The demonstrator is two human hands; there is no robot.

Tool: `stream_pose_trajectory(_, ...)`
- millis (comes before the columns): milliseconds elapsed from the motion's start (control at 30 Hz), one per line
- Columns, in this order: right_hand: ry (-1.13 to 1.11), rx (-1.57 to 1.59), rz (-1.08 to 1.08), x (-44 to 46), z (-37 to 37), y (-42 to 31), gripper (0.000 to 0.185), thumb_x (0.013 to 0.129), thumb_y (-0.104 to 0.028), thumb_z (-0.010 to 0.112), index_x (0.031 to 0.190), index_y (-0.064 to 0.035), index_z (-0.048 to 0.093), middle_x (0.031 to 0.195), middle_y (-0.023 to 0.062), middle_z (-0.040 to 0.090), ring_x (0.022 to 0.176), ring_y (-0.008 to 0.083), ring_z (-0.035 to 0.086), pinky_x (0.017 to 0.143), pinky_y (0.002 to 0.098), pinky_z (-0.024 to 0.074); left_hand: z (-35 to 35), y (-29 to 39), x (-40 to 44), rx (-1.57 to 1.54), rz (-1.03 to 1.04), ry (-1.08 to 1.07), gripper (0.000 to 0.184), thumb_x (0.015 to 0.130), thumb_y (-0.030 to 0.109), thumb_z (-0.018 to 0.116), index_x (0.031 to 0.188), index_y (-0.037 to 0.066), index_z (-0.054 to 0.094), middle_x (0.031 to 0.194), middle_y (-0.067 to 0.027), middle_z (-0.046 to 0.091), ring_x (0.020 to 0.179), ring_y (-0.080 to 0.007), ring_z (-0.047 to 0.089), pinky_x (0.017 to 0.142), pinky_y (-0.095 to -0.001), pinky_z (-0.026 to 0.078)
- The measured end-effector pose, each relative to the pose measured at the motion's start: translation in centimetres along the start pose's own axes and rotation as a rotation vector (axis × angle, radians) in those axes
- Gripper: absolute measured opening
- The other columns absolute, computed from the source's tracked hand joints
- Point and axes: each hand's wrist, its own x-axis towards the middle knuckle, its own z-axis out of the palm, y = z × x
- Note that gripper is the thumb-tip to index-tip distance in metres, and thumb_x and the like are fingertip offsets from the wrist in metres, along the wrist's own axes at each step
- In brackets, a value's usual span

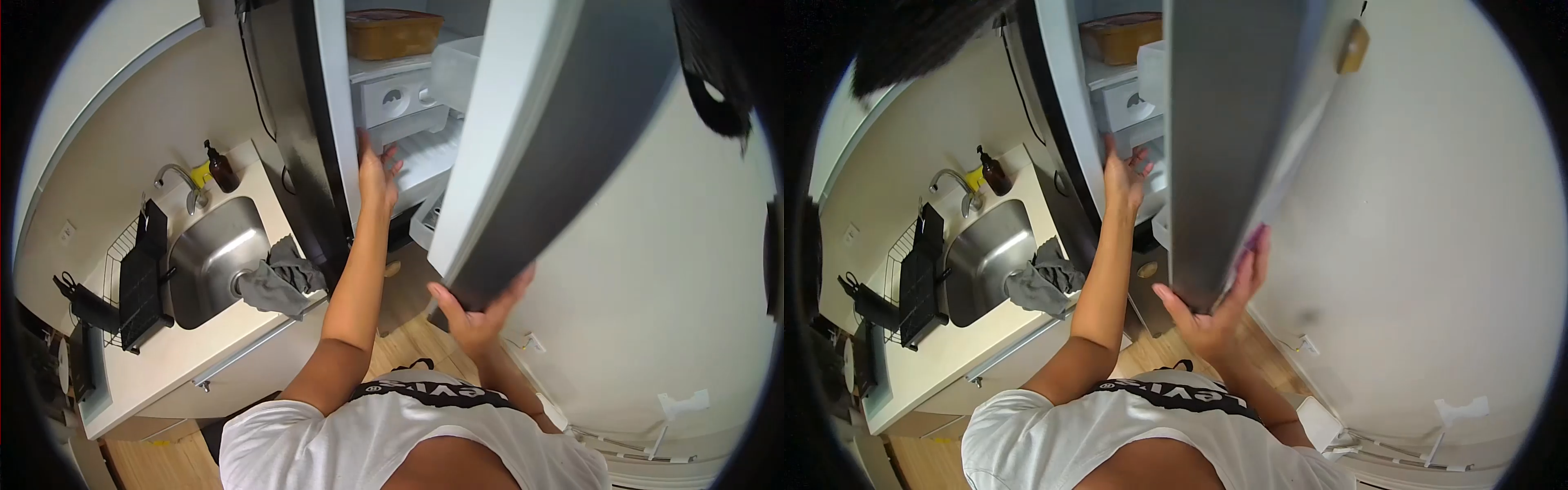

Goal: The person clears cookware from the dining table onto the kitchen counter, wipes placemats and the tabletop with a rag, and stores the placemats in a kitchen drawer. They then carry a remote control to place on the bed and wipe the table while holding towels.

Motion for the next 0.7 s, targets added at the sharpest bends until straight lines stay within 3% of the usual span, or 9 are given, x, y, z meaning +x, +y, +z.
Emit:
stream_pose_trajectory(67, -0.015, -0.05, -0.161, 1.9, 2.3, -0.5, 0.101, 0.07, -0.02, 0.079, 0.144, -0.0069, 0.012, 0.145, 0.0281, 0.003, 0.134, 0.0438, 0.011, 0.105, 0.0513, 0.0186, -1.5, 0.2, -0.7, 0.296, -0.176, 0.045, 0.08, 0.086, 0.062, 0.043, 0.142, 0.007, 0.024, 0.142, -0.0095, 0.03, 0.123, -0.0258, 0.034, 0.098, -0.0445, 0.027)
stream_pose_trajectory(100, -0.022, -0.044, -0.169, 2.2, 3.0, -0.5, 0.099, 0.07, -0.02, 0.079, 0.144, -0.0068, 0.013, 0.145, 0.028, 0.003, 0.134, 0.044, 0.011, 0.105, 0.0519, 0.0181, -2.0, 1.7, -2.7, 0.329, -0.226, -0.156, 0.08, 0.091, 0.058, 0.035, 0.144, 0.004, 0.012, 0.15, -0.0123, 0.013, 0.137, -0.0265, 0.014, 0.106, -0.0438, 0.019)
stream_pose_trajectory(133, -0.029, -0.038, -0.177, 2.3, 3.8, -0.4, 0.098, 0.071, -0.02, 0.078, 0.144, -0.0067, 0.014, 0.146, 0.0279, 0.003, 0.134, 0.0443, 0.01, 0.105, 0.0525, 0.0177, -2.5, 2.8, -4.7, 0.387, -0.168, -0.222, 0.077, 0.092, 0.056, 0.032, 0.143, 0.0, 0.013, 0.149, -0.016, 0.016, 0.137, -0.0279, 0.015, 0.108, -0.0457, 0.017)
stream_pose_trajectory(233, -0.019, -0.029, -0.178, 2.5, 6.2, 0.0, 0.094, 0.072, -0.019, 0.077, 0.143, -0.0067, 0.017, 0.146, 0.0278, 0.002, 0.135, 0.0441, 0.009, 0.106, 0.0528, 0.0162, -4.4, 6.7, -11.3, 0.665, 0.138, -0.32, 0.065, 0.096, 0.048, 0.029, 0.137, -0.003, 0.03, 0.141, -0.0186, 0.032, 0.131, -0.028, 0.03, 0.106, -0.0422, 0.026)
stream_pose_trajectory(267, -0.026, -0.026, -0.18, 2.7, 7.0, 0.0, 0.094, 0.072, -0.019, 0.077, 0.143, -0.0067, 0.017, 0.146, 0.0278, 0.002, 0.135, 0.0441, 0.009, 0.106, 0.0528, 0.0162, -4.6, 8.0, -13.1, 0.662, 0.139, -0.313, 0.065, 0.096, 0.048, 0.029, 0.137, -0.003, 0.03, 0.141, -0.0186, 0.032, 0.131, -0.028, 0.03, 0.106, -0.0422, 0.026)
stream_pose_trajectory(333, -0.013, -0.045, -0.183, 3.0, 8.5, 0.0, 0.091, 0.073, -0.018, 0.076, 0.143, -0.0067, 0.019, 0.146, 0.0279, 0.001, 0.135, 0.0437, 0.007, 0.106, 0.0531, 0.0148, -4.9, 9.9, -15.5, 0.766, 0.366, -0.202, 0.055, 0.098, 0.041, 0.03, 0.13, -0.002, 0.042, 0.132, -0.0167, 0.044, 0.12, -0.0253, 0.044, 0.096, -0.0369, 0.04)
stream_pose_trajectory(433, -0.001, -0.029, -0.196, 3.4, 10.6, 0.3, 0.089, 0.074, -0.017, 0.075, 0.142, -0.0065, 0.02, 0.146, 0.0277, 0.0, 0.136, 0.0436, 0.006, 0.106, 0.0527, 0.0144, -6.0, 10.8, -16.1, 0.741, 0.45, -0.099, 0.048, 0.099, 0.035, 0.031, 0.125, -0.002, 0.047, 0.127, -0.0151, 0.048, 0.113, -0.0221, 0.05, 0.088, -0.0335, 0.047)
stream_pose_trajectory(700, 0.074, -0.099, -0.228, 4.1, 13.9, 0.9, 0.085, 0.077, -0.022, 0.072, 0.141, -0.0021, 0.02, 0.146, 0.027, 0.001, 0.136, 0.0433, 0.005, 0.106, 0.0553, 0.0114, -8.2, 12.0, -15.2, 0.662, 0.412, -0.054, 0.047, 0.099, 0.035, 0.032, 0.124, -0.002, 0.048, 0.124, -0.015, 0.05, 0.11, -0.0228, 0.051, 0.086, -0.0339, 0.047)
